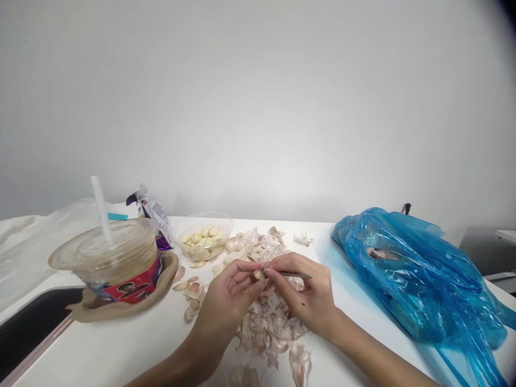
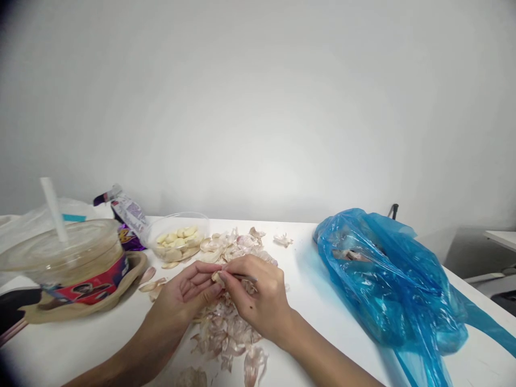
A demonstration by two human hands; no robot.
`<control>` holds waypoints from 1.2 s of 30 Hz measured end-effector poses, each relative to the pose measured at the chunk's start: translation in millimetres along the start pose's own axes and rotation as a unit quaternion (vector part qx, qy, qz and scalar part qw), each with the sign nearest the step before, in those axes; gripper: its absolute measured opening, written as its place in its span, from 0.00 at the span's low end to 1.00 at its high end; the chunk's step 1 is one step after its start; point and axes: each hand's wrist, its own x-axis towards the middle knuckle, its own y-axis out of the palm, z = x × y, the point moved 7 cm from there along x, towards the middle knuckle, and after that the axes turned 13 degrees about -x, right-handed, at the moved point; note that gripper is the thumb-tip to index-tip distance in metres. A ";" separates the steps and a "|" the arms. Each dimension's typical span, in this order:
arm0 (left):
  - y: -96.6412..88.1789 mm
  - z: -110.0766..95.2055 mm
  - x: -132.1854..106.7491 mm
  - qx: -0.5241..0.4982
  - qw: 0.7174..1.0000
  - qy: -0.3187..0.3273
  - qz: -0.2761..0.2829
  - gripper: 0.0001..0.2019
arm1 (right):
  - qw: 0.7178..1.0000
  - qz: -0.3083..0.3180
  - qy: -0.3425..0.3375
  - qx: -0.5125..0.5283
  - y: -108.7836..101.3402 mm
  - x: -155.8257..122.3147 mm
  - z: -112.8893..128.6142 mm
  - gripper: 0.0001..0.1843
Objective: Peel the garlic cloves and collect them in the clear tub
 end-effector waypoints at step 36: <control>1.6 8.6 2.1 0.021 0.998 -0.018 0.047 0.09 | 0.993 0.011 -0.099 -0.070 7.1 -4.0 4.9 0.05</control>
